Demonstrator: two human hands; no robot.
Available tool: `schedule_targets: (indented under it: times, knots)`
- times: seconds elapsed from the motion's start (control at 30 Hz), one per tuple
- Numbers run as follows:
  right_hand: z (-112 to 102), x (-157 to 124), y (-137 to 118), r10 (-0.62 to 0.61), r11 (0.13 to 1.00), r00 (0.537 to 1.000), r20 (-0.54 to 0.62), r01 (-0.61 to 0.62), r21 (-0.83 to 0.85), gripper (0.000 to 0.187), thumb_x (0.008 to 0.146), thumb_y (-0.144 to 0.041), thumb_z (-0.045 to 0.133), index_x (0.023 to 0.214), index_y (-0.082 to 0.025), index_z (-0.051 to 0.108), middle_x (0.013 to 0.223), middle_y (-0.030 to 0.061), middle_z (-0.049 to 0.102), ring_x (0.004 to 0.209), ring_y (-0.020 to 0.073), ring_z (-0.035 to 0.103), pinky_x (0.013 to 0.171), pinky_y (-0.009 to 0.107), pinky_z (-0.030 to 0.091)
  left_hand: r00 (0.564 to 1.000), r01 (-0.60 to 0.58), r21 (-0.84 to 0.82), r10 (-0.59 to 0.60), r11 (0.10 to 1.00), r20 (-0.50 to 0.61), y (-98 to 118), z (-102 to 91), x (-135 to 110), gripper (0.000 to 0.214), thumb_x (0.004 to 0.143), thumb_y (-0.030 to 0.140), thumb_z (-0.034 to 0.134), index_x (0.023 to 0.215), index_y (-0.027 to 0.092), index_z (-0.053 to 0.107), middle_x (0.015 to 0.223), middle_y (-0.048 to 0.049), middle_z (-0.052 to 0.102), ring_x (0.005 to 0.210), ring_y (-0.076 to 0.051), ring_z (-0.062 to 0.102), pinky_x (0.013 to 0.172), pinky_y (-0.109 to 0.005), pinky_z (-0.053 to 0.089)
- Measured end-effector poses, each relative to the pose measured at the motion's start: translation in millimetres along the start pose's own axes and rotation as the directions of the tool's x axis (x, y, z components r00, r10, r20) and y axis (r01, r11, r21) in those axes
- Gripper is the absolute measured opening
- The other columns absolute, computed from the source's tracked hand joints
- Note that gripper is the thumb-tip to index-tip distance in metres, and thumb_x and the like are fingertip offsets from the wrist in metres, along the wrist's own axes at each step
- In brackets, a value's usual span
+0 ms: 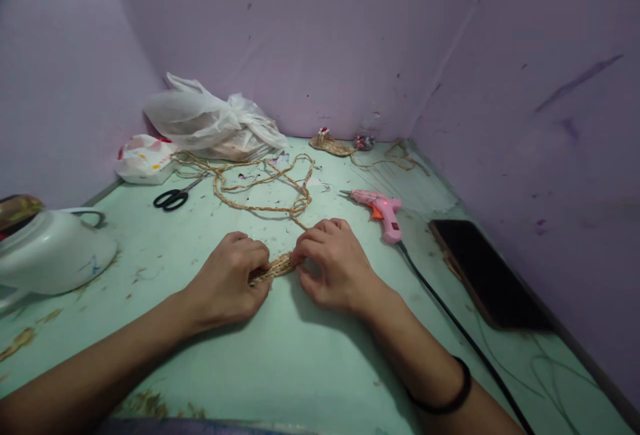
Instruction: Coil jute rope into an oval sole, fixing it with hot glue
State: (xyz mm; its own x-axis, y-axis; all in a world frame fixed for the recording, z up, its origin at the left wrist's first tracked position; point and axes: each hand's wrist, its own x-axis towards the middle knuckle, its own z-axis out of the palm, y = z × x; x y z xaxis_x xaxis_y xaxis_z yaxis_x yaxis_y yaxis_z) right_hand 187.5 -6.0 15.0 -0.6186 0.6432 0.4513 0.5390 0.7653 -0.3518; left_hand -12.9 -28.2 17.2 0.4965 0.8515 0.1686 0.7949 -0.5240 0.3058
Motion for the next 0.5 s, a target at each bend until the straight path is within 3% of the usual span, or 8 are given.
schedule_targets:
  times: [0.27,0.43,0.5]
  knots:
    - [14,7,1,-0.013,0.998,0.998,0.065,0.017,-0.054,0.008,0.071,-0.015,0.060,0.074,-0.019,0.066,0.075,0.0032,0.067,0.077,0.0192,0.053,0.076,0.038,0.032,0.999,-0.016,0.037,0.017,0.999,-0.027,3,2.2,2,0.010,0.067,0.013,0.051,0.058,0.017,0.051,0.065,-0.0037,0.061,0.066,-0.017,0.055,0.086,-0.041,0.040]
    - [17,8,0,-0.005,0.997,0.997,0.081,0.011,-0.081,0.013,0.067,-0.013,0.061,0.077,-0.019,0.067,0.081,0.0041,0.067,0.079,0.0201,0.054,0.076,0.038,0.033,0.999,-0.022,0.050,0.023,0.999,-0.031,6,4.3,2,0.010,0.068,0.013,0.051,0.060,0.016,0.055,0.069,-0.0050,0.063,0.069,-0.018,0.057,0.089,-0.043,0.039]
    - [18,8,-3,-0.027,0.999,0.996,0.091,0.030,-0.034,0.015,0.067,-0.012,0.061,0.079,-0.020,0.066,0.085,0.0039,0.068,0.082,0.0202,0.055,0.078,0.038,0.034,0.999,-0.032,0.032,0.032,0.999,0.015,3,0.3,2,0.011,0.070,0.013,0.052,0.061,0.016,0.057,0.070,-0.0045,0.064,0.070,-0.018,0.058,0.090,-0.042,0.039]
